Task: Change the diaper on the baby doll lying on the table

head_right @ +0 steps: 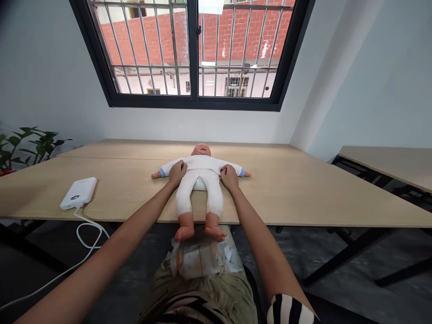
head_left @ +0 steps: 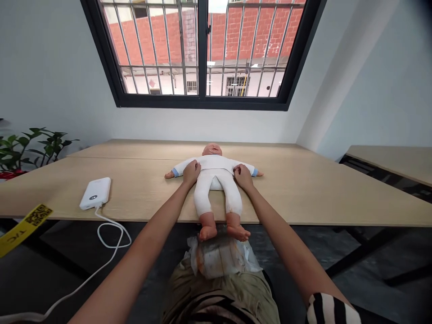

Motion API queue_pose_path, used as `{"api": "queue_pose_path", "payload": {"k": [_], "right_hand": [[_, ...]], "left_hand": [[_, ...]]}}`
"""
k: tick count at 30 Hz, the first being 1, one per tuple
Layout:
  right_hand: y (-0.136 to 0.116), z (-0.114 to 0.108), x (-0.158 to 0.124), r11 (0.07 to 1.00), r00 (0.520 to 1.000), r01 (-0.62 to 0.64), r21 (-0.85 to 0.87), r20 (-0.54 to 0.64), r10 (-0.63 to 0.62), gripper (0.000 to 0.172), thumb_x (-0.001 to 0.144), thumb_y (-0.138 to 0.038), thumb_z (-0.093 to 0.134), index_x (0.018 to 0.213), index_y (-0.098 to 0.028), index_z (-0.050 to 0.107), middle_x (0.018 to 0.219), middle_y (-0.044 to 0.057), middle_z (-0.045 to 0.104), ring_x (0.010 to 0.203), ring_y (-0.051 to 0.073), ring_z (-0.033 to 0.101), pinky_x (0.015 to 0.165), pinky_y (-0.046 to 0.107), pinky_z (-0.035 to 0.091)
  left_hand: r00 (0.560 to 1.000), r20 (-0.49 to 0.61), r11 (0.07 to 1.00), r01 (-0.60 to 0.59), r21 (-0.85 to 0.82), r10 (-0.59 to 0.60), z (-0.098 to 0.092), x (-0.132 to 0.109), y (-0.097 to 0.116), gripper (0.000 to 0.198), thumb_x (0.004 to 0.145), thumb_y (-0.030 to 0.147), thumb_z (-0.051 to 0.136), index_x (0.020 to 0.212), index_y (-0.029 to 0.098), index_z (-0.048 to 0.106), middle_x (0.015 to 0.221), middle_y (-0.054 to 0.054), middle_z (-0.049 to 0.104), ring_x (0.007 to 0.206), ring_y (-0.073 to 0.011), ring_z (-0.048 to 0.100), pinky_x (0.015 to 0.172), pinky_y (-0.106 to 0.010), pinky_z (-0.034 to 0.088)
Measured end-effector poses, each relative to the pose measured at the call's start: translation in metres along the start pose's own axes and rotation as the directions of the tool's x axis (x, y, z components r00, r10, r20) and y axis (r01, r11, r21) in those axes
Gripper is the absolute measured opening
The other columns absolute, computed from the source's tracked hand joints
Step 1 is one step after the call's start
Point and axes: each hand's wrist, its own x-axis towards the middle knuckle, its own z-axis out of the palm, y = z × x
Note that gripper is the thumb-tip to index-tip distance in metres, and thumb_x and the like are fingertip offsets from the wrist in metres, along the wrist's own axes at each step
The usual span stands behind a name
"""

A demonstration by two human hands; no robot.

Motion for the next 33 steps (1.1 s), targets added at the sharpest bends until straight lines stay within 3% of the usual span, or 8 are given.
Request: {"api": "queue_pose_path", "payload": {"k": [7,18,22,25,28,30,33], "right_hand": [[0.000,0.000,-0.001,1.000,1.000,0.026,-0.006,-0.015,-0.026,0.011,0.080,-0.017,0.040,0.080,-0.020,0.051,0.087,0.009,0.062,0.084,0.022,0.054,0.082,0.036,0.043],[0.005,0.003,-0.003,0.995,0.998,-0.058,0.080,0.022,0.056,0.011,0.078,-0.023,0.045,0.084,-0.019,0.053,0.088,0.008,0.064,0.083,0.021,0.057,0.080,0.036,0.045],[0.002,0.006,-0.001,0.971,0.996,-0.085,0.222,0.026,0.081,0.009,0.075,-0.026,0.048,0.081,-0.020,0.053,0.084,0.006,0.062,0.079,0.020,0.055,0.076,0.033,0.044],[-0.007,0.005,0.001,0.852,0.975,-0.212,0.479,0.160,0.153,0.017,0.076,-0.031,0.046,0.086,-0.020,0.055,0.079,0.002,0.059,0.072,0.016,0.052,0.066,0.029,0.043],[-0.016,0.000,0.001,0.749,0.946,-0.289,0.597,0.299,0.127,0.027,0.073,-0.034,0.051,0.095,-0.020,0.058,0.076,-0.001,0.055,0.068,0.014,0.049,0.062,0.025,0.040],[-0.020,-0.004,-0.001,0.757,0.938,-0.267,0.596,0.340,0.063,0.032,0.069,-0.033,0.058,0.099,-0.020,0.061,0.082,-0.001,0.059,0.072,0.013,0.051,0.065,0.024,0.041],[-0.022,-0.007,-0.003,0.792,0.934,-0.238,0.562,0.357,0.028,0.037,0.068,-0.037,0.066,0.101,-0.020,0.067,0.097,0.003,0.064,0.084,0.016,0.054,0.075,0.027,0.044]], "left_hand": [[1.000,0.002,1.000,-0.007,0.001,0.007,0.002,0.000,-0.001,0.024,0.094,0.026,0.041,0.072,0.021,0.046,0.070,-0.003,0.056,0.067,-0.0183,0.049,0.060,-0.030,0.026],[1.000,0.025,1.000,0.004,-0.001,-0.004,0.002,0.000,-0.003,0.024,0.094,0.027,0.042,0.072,0.021,0.047,0.071,-0.003,0.057,0.066,-0.0183,0.049,0.059,-0.029,0.026],[1.000,0.017,1.000,-0.008,-0.023,0.008,0.001,0.001,-0.003,0.022,0.093,0.026,0.041,0.072,0.021,0.047,0.070,-0.003,0.055,0.065,-0.0179,0.047,0.060,-0.030,0.027],[0.999,0.037,0.994,0.010,-0.111,-0.005,0.000,0.002,-0.005,0.020,0.089,0.026,0.047,0.070,0.021,0.047,0.065,0.000,0.052,0.064,-0.0167,0.046,0.061,-0.029,0.030],[0.998,0.061,0.952,0.041,-0.304,-0.023,-0.004,0.004,-0.008,0.018,0.083,0.030,0.056,0.070,0.020,0.048,0.064,0.002,0.049,0.064,-0.0151,0.047,0.062,-0.027,0.035],[0.994,0.112,0.888,0.046,-0.458,0.007,-0.008,0.005,-0.009,0.017,0.081,0.036,0.061,0.082,0.019,0.055,0.072,0.001,0.054,0.069,-0.0150,0.050,0.065,-0.026,0.039],[0.959,0.254,0.823,0.044,-0.566,0.124,-0.015,0.005,-0.008,0.037,0.076,0.040,0.068,0.106,0.021,0.062,0.098,-0.004,0.060,0.092,-0.0186,0.056,0.079,-0.028,0.045]]}}
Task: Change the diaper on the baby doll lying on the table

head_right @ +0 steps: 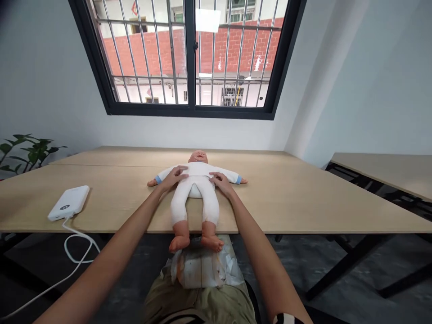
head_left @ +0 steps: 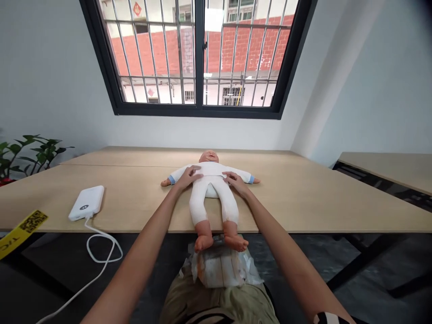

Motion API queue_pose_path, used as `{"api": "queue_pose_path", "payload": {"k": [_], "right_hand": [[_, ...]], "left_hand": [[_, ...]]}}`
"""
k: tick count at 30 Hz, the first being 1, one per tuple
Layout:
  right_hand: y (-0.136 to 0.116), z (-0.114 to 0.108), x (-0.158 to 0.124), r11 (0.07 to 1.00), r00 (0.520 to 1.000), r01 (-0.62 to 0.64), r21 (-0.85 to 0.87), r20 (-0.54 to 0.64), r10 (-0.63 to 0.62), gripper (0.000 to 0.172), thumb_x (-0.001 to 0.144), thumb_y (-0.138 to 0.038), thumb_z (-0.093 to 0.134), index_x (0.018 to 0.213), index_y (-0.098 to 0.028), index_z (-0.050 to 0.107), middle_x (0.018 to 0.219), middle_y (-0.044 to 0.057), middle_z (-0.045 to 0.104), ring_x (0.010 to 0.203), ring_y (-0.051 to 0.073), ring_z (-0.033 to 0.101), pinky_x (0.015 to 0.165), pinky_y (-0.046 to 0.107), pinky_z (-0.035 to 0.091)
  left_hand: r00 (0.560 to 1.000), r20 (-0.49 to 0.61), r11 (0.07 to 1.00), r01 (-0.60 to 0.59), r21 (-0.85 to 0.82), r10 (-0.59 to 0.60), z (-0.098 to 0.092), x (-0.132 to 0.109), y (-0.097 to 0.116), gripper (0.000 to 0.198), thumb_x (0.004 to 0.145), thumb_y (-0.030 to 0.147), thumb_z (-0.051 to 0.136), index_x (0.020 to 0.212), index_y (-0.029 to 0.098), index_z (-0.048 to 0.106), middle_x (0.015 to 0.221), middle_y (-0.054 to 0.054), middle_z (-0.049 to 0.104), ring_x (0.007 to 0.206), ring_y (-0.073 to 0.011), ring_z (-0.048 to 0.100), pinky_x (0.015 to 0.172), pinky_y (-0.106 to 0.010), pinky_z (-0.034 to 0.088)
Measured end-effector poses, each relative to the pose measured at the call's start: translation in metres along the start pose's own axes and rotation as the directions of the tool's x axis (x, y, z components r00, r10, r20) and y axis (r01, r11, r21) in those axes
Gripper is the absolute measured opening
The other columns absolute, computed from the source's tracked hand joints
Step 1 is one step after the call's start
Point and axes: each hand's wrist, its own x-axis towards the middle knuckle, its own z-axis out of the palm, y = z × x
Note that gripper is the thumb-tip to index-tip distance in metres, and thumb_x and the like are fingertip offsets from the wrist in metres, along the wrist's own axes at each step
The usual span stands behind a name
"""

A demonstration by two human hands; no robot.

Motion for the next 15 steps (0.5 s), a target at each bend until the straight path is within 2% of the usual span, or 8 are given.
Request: {"api": "queue_pose_path", "payload": {"k": [3,7,9,12,15], "right_hand": [[0.002,-0.001,0.000,0.998,0.998,0.002,-0.066,-0.059,-0.006,0.038,0.069,-0.042,0.069,0.099,-0.019,0.072,0.104,0.006,0.066,0.091,0.018,0.056,0.086,0.033,0.043],[0.006,-0.002,0.002,0.990,0.993,0.071,-0.126,-0.083,-0.081,0.029,0.071,-0.040,0.068,0.091,-0.020,0.076,0.102,0.007,0.068,0.098,0.021,0.057,0.093,0.036,0.041],[0.006,-0.002,0.002,0.995,0.992,0.076,-0.069,-0.091,-0.082,0.027,0.070,-0.040,0.070,0.088,-0.021,0.076,0.100,0.007,0.069,0.099,0.021,0.058,0.093,0.036,0.042],[0.001,0.000,0.002,0.996,0.991,0.061,0.060,-0.119,-0.053,0.025,0.067,-0.041,0.073,0.082,-0.020,0.075,0.099,0.006,0.069,0.099,0.020,0.059,0.094,0.034,0.043],[-0.004,0.001,0.002,0.984,0.993,0.033,0.177,-0.115,-0.013,0.024,0.067,-0.040,0.073,0.080,-0.020,0.072,0.095,0.004,0.069,0.094,0.018,0.059,0.091,0.031,0.043]], "left_hand": [[0.995,0.096,0.999,0.020,0.044,-0.024,-0.001,-0.002,0.004,0.040,0.072,0.040,0.073,0.107,0.023,0.066,0.110,-0.007,0.057,0.108,-0.0231,0.054,0.091,-0.031,0.044],[1.000,0.031,0.994,-0.007,0.108,0.004,0.003,-0.001,0.002,0.028,0.071,0.035,0.073,0.095,0.021,0.068,0.101,-0.005,0.056,0.101,-0.0226,0.055,0.091,-0.034,0.044],[0.998,-0.017,0.987,-0.060,0.149,0.063,0.006,0.000,0.001,0.022,0.070,0.032,0.072,0.089,0.021,0.068,0.098,-0.005,0.056,0.101,-0.0224,0.054,0.093,-0.035,0.042],[0.992,-0.032,0.981,-0.117,0.153,0.123,0.009,0.001,-0.002,0.016,0.070,0.029,0.070,0.082,0.020,0.066,0.096,-0.005,0.059,0.101,-0.0224,0.054,0.094,-0.036,0.042],[0.994,-0.031,0.993,-0.099,0.062,0.101,0.010,0.002,-0.002,0.018,0.071,0.033,0.068,0.082,0.019,0.063,0.095,-0.005,0.061,0.096,-0.0215,0.056,0.088,-0.034,0.045]]}}
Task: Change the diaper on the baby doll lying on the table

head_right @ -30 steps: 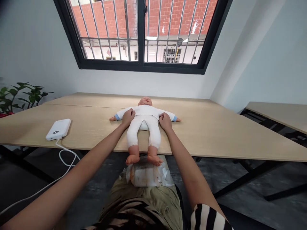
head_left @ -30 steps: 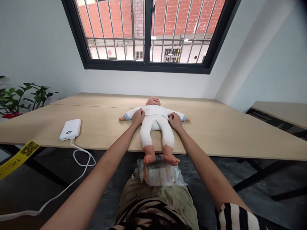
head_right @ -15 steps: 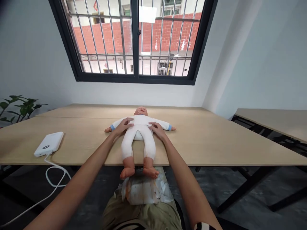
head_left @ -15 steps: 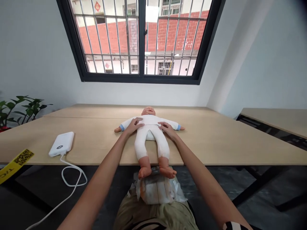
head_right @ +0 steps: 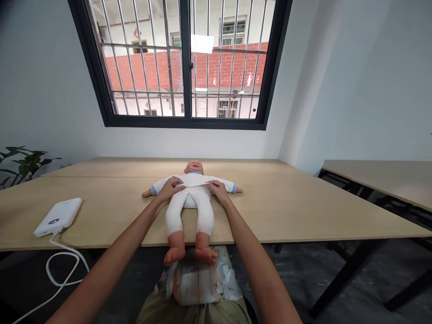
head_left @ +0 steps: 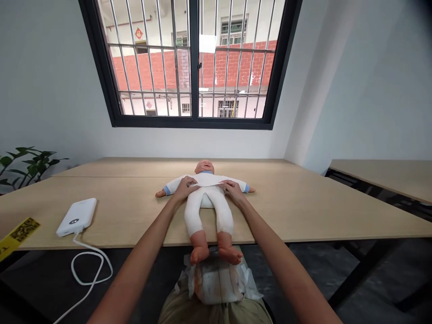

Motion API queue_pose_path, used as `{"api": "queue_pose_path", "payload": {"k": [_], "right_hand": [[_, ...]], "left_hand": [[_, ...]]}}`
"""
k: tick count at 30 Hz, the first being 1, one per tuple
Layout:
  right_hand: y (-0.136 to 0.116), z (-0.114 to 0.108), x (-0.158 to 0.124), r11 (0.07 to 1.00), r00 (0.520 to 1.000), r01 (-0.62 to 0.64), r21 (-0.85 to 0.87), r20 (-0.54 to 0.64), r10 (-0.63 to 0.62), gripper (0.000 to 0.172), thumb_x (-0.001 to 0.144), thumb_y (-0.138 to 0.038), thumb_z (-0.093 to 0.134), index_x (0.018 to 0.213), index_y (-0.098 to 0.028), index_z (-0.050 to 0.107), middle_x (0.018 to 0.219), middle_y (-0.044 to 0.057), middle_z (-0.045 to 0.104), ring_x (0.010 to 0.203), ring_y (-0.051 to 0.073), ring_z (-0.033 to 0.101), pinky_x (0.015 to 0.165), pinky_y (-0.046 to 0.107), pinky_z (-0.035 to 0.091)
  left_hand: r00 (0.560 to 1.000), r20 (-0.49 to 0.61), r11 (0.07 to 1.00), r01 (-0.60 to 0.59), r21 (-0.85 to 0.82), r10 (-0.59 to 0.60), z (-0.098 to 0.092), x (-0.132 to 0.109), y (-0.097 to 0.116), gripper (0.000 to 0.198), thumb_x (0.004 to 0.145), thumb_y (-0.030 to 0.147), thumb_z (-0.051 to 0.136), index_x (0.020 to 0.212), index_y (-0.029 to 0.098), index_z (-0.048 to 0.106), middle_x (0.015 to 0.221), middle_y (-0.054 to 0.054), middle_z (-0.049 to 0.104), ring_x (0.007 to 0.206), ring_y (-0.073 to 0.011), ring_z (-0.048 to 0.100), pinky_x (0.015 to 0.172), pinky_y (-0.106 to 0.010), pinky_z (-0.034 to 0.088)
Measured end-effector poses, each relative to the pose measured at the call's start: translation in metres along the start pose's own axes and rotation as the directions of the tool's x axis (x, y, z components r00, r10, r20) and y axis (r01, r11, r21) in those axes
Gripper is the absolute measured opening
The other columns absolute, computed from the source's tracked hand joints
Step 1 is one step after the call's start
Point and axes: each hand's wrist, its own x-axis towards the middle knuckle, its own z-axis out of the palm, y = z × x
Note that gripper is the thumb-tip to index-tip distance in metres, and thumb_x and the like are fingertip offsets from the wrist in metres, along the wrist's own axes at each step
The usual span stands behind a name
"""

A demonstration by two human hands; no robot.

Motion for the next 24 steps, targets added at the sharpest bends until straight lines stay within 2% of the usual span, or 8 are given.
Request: {"api": "queue_pose_path", "payload": {"k": [3,6,9,12,16,20,24], "right_hand": [[0.001,0.000,0.000,0.997,0.998,-0.057,0.050,0.008,0.057,0.024,0.066,-0.040,0.072,0.079,-0.019,0.069,0.090,0.002,0.067,0.086,0.016,0.058,0.081,0.028,0.044],[0.004,-0.001,0.001,0.997,0.997,-0.062,0.050,0.039,0.060,0.021,0.068,-0.039,0.067,0.074,-0.019,0.065,0.089,0.001,0.065,0.082,0.015,0.055,0.074,0.025,0.043],[0.003,-0.001,0.000,0.998,0.995,-0.057,0.011,0.087,0.056,0.018,0.066,-0.036,0.066,0.070,-0.018,0.062,0.090,0.001,0.064,0.081,0.014,0.053,0.072,0.024,0.042],[-0.003,0.000,-0.003,0.998,0.992,-0.036,-0.043,0.122,0.041,0.019,0.063,-0.035,0.067,0.070,-0.018,0.062,0.093,0.003,0.064,0.085,0.016,0.054,0.075,0.025,0.042],[-0.005,0.000,-0.004,0.998,0.998,-0.035,-0.061,0.056,0.038,0.025,0.060,-0.034,0.066,0.080,-0.019,0.064,0.088,0.002,0.063,0.080,0.015,0.052,0.071,0.025,0.041],[-0.001,0.000,-0.004,0.997,0.999,-0.040,-0.070,-0.009,0.040,0.029,0.060,-0.035,0.064,0.083,-0.018,0.063,0.072,-0.002,0.057,0.066,0.011,0.046,0.062,0.023,0.037],[-0.001,-0.001,-0.003,0.998,0.997,-0.070,-0.010,-0.032,0.069,0.028,0.064,-0.040,0.064,0.082,-0.018,0.063,0.072,-0.002,0.058,0.064,0.011,0.047,0.061,0.024,0.037]], "left_hand": [[0.997,0.008,0.991,0.081,-0.104,-0.080,-0.004,0.003,0.003,0.023,0.071,0.039,0.066,0.082,0.019,0.060,0.088,-0.004,0.062,0.085,-0.0193,0.057,0.077,-0.030,0.047],[0.988,0.079,0.975,0.143,-0.167,-0.131,-0.010,0.004,0.008,0.022,0.071,0.039,0.064,0.075,0.019,0.057,0.076,-0.001,0.057,0.071,-0.0157,0.052,0.066,-0.027,0.044],[0.987,0.136,0.984,0.106,-0.143,-0.086,-0.014,0.003,0.011,0.021,0.069,0.038,0.064,0.072,0.019,0.056,0.074,0.001,0.054,0.069,-0.0141,0.049,0.065,-0.026,0.042],[0.994,0.095,0.994,0.067,-0.090,-0.058,-0.016,-0.001,0.011,0.019,0.068,0.034,0.063,0.070,0.018,0.053,0.071,0.002,0.049,0.066,-0.0125,0.045,0.062,-0.024,0.038],[0.991,0.037,0.986,0.131,-0.101,-0.128,-0.020,-0.005,0.010,0.020,0.063,0.029,0.062,0.067,0.019,0.045,0.065,0.005,0.042,0.059,-0.0096,0.038,0.057,-0.023,0.032],[0.981,0.106,0.966,0.178,-0.188,-0.160,-0.025,-0.004,0.009,0.025,0.059,0.030,0.069,0.068,0.018,0.049,0.066,0.005,0.047,0.060,-0.0097,0.042,0.058,-0.023,0.035],[0.968,0.140,0.920,0.241,-0.310,-0.206,-0.025,-0.004,0.006,0.029,0.060,0.034,0.075,0.074,0.016,0.058,0.068,0.003,0.052,0.061,-0.0100,0.045,0.057,-0.023,0.035]]}}
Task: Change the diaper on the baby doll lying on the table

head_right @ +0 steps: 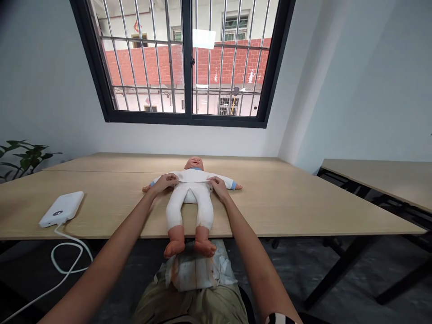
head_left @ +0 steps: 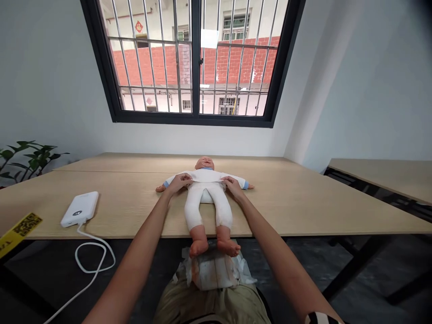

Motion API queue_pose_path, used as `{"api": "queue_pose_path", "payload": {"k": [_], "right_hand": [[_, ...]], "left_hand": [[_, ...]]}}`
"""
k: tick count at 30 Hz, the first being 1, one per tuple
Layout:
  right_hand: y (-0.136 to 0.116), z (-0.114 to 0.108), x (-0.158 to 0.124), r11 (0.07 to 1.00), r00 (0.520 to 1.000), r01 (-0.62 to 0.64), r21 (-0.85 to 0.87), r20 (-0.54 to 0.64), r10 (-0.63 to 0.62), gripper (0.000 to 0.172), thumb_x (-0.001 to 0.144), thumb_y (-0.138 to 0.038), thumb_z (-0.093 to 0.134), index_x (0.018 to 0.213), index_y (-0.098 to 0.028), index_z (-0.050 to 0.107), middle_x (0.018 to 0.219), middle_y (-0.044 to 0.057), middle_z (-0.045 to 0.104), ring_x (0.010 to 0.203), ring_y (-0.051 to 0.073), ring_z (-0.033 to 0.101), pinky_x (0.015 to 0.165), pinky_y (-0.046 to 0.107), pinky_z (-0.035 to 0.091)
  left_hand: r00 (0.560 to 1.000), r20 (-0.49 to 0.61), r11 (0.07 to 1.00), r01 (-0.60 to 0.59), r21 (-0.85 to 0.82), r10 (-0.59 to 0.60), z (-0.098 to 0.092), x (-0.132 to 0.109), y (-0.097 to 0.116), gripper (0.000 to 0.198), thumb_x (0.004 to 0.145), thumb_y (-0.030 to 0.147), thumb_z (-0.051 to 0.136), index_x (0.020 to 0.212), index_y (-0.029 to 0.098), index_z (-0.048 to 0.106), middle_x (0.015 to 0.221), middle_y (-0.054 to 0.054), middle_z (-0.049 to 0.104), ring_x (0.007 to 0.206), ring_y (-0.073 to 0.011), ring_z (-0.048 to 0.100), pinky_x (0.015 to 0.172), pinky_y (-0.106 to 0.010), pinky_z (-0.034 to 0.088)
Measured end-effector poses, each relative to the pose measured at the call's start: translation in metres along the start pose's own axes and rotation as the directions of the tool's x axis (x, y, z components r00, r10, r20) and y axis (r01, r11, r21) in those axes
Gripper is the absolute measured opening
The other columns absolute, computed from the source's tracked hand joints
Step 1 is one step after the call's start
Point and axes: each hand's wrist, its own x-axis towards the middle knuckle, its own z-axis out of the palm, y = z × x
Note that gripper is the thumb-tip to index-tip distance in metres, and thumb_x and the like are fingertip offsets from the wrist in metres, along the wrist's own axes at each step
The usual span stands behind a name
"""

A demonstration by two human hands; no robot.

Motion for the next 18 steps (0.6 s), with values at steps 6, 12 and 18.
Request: {"api": "queue_pose_path", "payload": {"k": [6,12,18], "right_hand": [[0.000,-0.005,0.003,0.990,0.992,-0.117,0.077,-0.036,0.120,0.028,0.059,-0.036,0.069,0.079,-0.020,0.060,0.068,-0.002,0.057,0.060,0.011,0.047,0.057,0.024,0.037],[0.009,-0.008,0.006,0.990,0.992,-0.118,-0.075,0.030,0.120,0.027,0.052,-0.018,0.063,0.078,-0.020,0.058,0.062,-0.003,0.055,0.059,0.012,0.049,0.059,0.024,0.039],[0.010,-0.010,0.007,0.992,0.992,-0.124,-0.014,-0.024,0.123,0.021,0.059,-0.022,0.061,0.080,-0.018,0.060,0.063,-0.002,0.056,0.059,0.011,0.049,0.059,0.025,0.040]], "left_hand": [[0.989,-0.068,0.978,0.115,-0.175,-0.128,-0.004,-0.001,-0.012,0.029,0.056,0.029,0.075,0.077,0.016,0.060,0.070,0.002,0.058,0.062,-0.0116,0.053,0.062,-0.026,0.041],[0.981,0.094,0.977,0.181,-0.111,-0.171,-0.010,-0.003,-0.019,0.038,0.051,0.013,0.072,0.085,0.017,0.058,0.076,0.003,0.058,0.068,-0.0112,0.055,0.066,-0.024,0.042],[0.984,-0.038,0.985,0.172,-0.025,-0.172,-0.008,0.001,-0.021,0.028,0.055,0.020,0.074,0.074,0.017,0.054,0.067,0.003,0.054,0.058,-0.0097,0.050,0.057,-0.024,0.039]]}}
